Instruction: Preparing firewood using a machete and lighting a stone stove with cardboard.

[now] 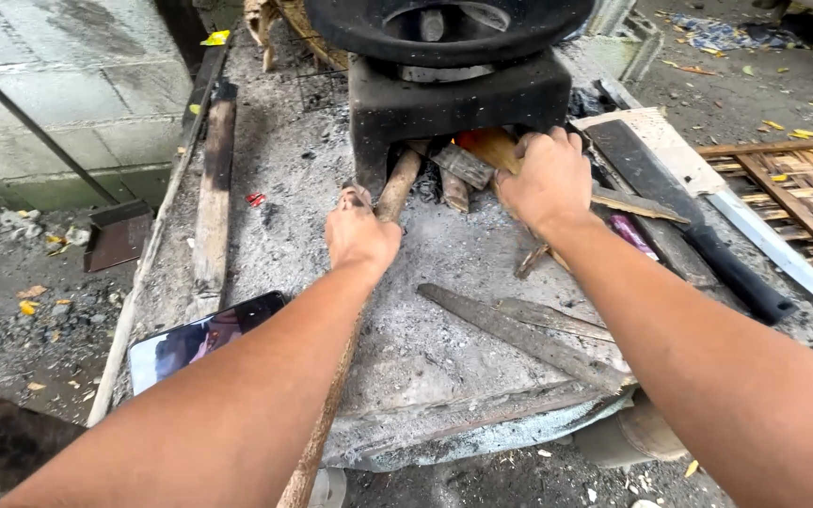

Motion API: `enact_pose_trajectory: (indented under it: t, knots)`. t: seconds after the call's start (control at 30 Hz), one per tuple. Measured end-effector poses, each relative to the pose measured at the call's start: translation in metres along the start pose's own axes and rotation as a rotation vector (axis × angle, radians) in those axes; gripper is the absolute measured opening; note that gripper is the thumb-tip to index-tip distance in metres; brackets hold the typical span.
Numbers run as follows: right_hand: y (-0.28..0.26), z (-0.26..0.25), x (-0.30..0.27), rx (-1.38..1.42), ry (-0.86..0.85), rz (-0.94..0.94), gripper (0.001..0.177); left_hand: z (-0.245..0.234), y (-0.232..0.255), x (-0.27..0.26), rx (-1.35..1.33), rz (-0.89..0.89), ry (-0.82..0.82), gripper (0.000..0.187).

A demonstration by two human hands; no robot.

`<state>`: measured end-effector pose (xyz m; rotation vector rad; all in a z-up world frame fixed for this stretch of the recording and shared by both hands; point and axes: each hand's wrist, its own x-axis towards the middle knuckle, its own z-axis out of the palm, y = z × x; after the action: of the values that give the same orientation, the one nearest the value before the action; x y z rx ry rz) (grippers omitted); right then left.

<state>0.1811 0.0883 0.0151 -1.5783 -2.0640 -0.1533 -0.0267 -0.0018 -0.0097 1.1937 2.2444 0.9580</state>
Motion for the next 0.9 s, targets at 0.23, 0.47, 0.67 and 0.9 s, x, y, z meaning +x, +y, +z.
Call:
enact_pose_trajectory:
  t: [0.23,0.47,0.67,0.9]
  knots:
    - [0.013,-0.005,0.000,0.075,-0.010,-0.061,0.036,0.008,-0.003,0.010,0.011,-0.068,-0.052,0.039]
    - [-0.019,0.017,-0.016,0.420,-0.134,0.000,0.018,0.007,-0.006,0.004,0.034,0.023,0.066,0.040]
    - [-0.022,0.034,-0.025,0.472,-0.150,0.058,0.017,0.000,0.000,-0.006,-0.043,-0.025,0.042,0.040]
    - [-0.045,0.018,-0.011,0.192,-0.314,0.252,0.042,-0.002,0.001,-0.005,-0.059,-0.031,0.026,0.045]
